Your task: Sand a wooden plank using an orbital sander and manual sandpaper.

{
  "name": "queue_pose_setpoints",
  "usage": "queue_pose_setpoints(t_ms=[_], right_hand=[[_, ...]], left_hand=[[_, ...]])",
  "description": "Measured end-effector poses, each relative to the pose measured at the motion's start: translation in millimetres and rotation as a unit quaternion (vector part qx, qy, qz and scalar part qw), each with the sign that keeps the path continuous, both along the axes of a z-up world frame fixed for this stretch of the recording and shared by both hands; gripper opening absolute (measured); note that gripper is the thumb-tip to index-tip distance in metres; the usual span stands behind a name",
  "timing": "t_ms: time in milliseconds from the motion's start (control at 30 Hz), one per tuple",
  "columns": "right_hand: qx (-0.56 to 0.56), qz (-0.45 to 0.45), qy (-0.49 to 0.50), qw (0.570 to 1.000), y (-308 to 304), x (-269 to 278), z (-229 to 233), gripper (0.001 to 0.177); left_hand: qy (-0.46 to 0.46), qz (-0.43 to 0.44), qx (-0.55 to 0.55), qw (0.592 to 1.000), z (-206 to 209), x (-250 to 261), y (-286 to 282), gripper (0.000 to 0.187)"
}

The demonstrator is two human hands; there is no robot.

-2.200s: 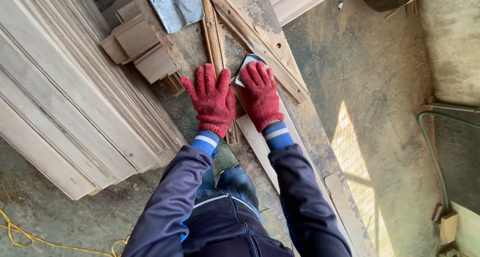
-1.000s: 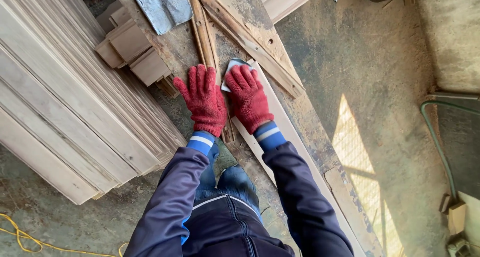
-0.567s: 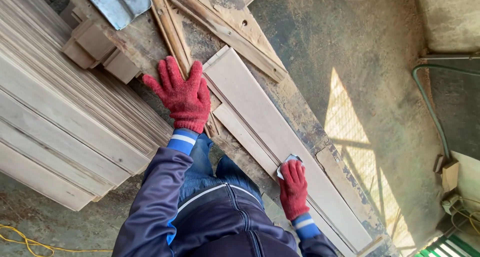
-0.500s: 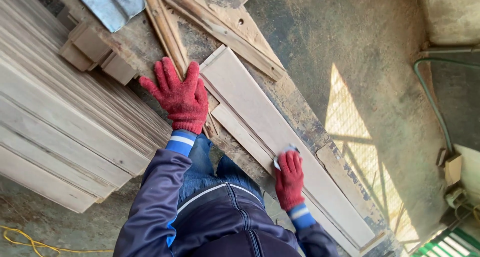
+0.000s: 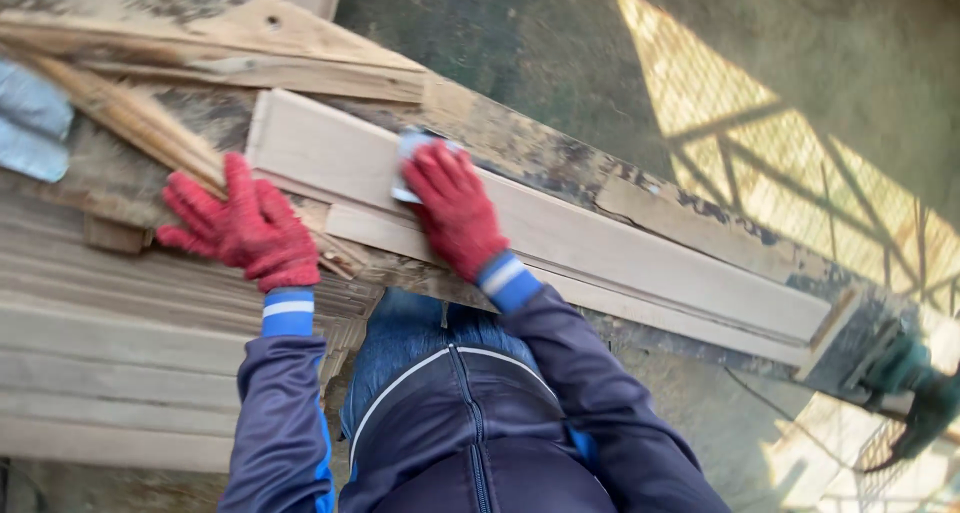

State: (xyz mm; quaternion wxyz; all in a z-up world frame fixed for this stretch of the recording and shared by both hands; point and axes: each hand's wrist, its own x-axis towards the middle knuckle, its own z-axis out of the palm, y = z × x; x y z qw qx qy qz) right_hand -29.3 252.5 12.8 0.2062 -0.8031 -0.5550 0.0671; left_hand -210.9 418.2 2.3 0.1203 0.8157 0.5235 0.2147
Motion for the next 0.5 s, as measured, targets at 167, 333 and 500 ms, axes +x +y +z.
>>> queue_pose_setpoints(t_ms=[167, 333, 500], right_hand=[[-0.045, -0.16, -0.028, 0.986, -197, 40, 17, 0.048], [-0.099, -0.408, -0.047, 0.906, -373, 50, -29, 0.047], [0.001, -0.412, -0.003, 0.911, -327, 47, -46, 0.044]], left_hand=[[0.024, -0.017, -0.012, 1.0, 6, 3, 3, 0.04], [0.046, -0.008, 0.008, 0.999, -3, -1, 2, 0.036], [0.022, -0.004, 0.038, 0.999, -12, -2, 6, 0.038]])
